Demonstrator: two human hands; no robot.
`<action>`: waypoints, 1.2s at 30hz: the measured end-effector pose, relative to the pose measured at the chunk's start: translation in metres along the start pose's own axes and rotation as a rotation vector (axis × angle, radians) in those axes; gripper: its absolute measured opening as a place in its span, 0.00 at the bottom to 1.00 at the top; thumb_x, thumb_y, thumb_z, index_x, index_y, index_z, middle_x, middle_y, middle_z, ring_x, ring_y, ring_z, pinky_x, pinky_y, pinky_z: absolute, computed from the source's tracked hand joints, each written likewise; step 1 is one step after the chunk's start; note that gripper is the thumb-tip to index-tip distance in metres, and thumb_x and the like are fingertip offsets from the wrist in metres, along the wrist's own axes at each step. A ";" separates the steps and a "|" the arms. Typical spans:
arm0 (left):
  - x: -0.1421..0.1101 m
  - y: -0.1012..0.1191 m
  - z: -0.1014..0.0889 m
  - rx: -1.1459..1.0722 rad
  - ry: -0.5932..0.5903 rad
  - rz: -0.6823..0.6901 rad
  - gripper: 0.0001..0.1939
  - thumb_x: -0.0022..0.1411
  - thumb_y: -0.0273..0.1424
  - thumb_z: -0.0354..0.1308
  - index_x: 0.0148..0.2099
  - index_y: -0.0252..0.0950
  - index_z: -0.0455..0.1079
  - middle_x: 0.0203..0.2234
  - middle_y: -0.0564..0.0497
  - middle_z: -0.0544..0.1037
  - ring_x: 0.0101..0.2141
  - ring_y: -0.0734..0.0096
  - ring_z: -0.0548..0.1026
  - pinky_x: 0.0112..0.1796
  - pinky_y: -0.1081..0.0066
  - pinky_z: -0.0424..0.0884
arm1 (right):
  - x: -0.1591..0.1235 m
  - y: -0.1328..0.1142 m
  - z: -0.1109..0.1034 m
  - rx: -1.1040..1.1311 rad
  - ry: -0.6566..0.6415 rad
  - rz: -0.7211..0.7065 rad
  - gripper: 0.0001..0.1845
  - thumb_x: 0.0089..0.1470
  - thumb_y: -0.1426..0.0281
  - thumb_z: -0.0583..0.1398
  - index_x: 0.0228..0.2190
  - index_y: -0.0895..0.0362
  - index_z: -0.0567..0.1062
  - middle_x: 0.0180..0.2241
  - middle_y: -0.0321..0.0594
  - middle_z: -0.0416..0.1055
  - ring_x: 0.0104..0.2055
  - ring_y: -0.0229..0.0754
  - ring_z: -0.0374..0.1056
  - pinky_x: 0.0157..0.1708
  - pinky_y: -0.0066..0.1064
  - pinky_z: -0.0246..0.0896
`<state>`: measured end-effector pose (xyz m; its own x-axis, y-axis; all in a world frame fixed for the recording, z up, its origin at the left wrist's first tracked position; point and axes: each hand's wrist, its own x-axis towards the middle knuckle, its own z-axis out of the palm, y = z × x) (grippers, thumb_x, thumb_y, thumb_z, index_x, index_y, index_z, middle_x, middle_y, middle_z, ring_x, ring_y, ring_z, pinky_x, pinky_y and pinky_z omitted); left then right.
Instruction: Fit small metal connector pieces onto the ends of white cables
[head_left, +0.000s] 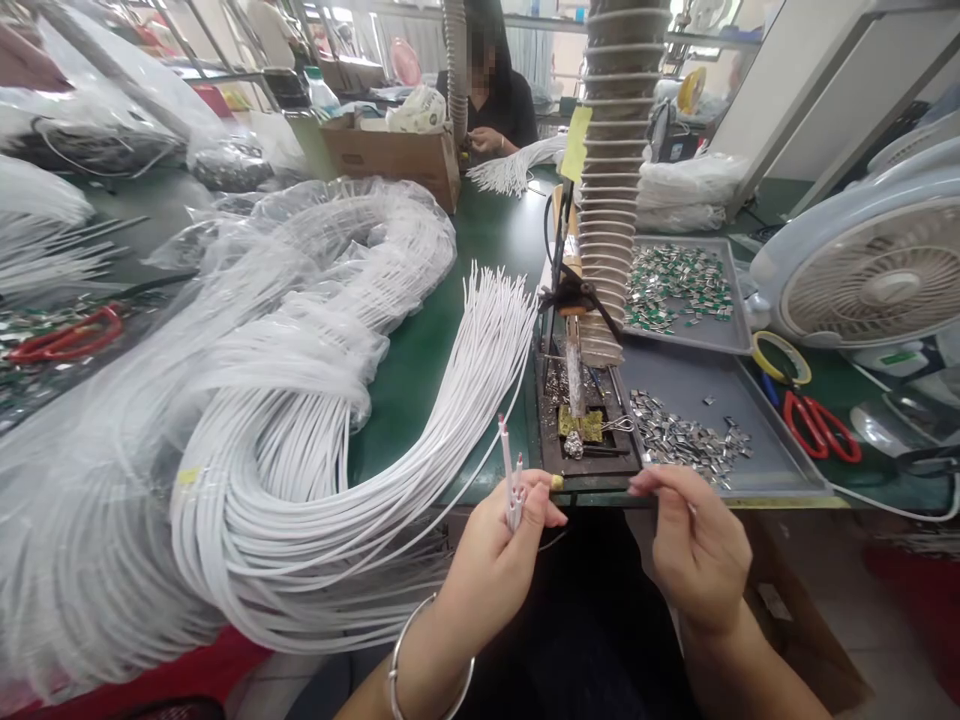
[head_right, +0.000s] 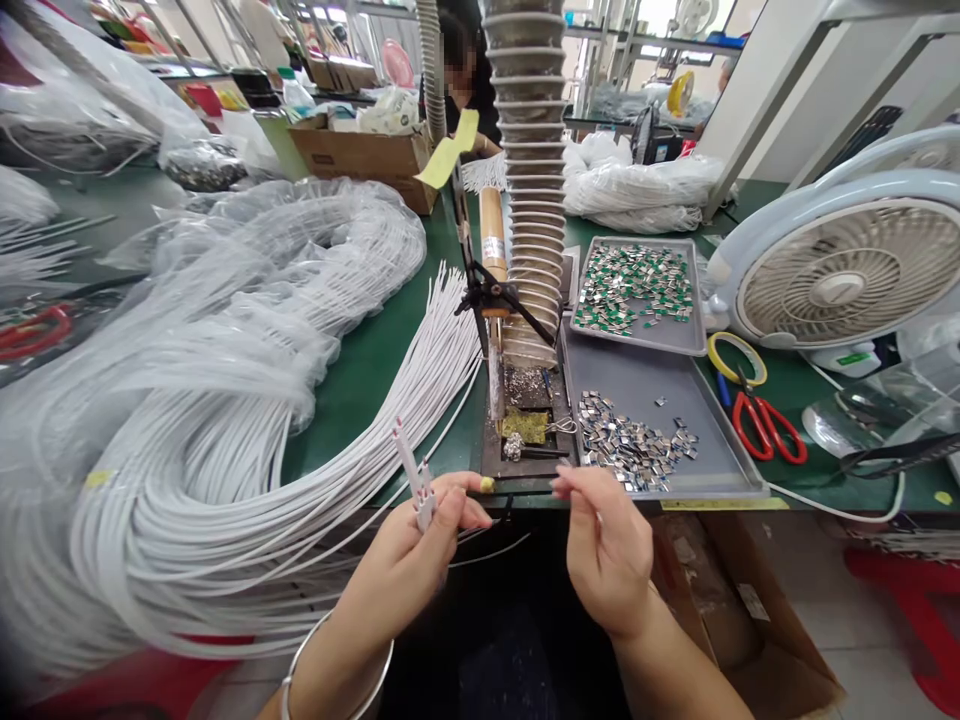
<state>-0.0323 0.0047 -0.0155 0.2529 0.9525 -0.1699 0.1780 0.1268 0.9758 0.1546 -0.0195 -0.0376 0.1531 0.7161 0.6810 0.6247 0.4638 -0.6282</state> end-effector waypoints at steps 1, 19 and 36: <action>0.000 0.000 0.000 -0.037 -0.026 -0.022 0.22 0.63 0.48 0.47 0.37 0.34 0.71 0.26 0.46 0.76 0.28 0.67 0.72 0.34 0.66 0.67 | 0.004 0.002 -0.004 -0.065 0.011 0.025 0.13 0.58 0.77 0.53 0.42 0.53 0.72 0.32 0.37 0.74 0.31 0.38 0.70 0.34 0.32 0.68; 0.015 -0.019 0.008 -0.796 -0.089 -0.055 0.16 0.51 0.37 0.68 0.37 0.33 0.70 0.26 0.54 0.66 0.23 0.80 0.60 0.26 0.72 0.55 | 0.063 0.067 -0.021 -0.636 -0.450 0.339 0.11 0.51 0.68 0.51 0.31 0.55 0.72 0.32 0.45 0.74 0.34 0.46 0.69 0.33 0.36 0.62; 0.014 -0.008 0.015 -0.806 0.028 -0.123 0.18 0.48 0.35 0.69 0.36 0.31 0.67 0.20 0.58 0.65 0.18 0.84 0.59 0.21 0.76 0.50 | 0.064 0.058 -0.029 -0.540 -0.310 0.216 0.09 0.50 0.67 0.52 0.30 0.54 0.71 0.30 0.42 0.73 0.32 0.44 0.68 0.33 0.34 0.61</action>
<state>-0.0156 0.0131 -0.0279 0.2507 0.9239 -0.2891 -0.5384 0.3813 0.7515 0.2225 0.0384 -0.0194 0.1413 0.9183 0.3698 0.9134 0.0231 -0.4063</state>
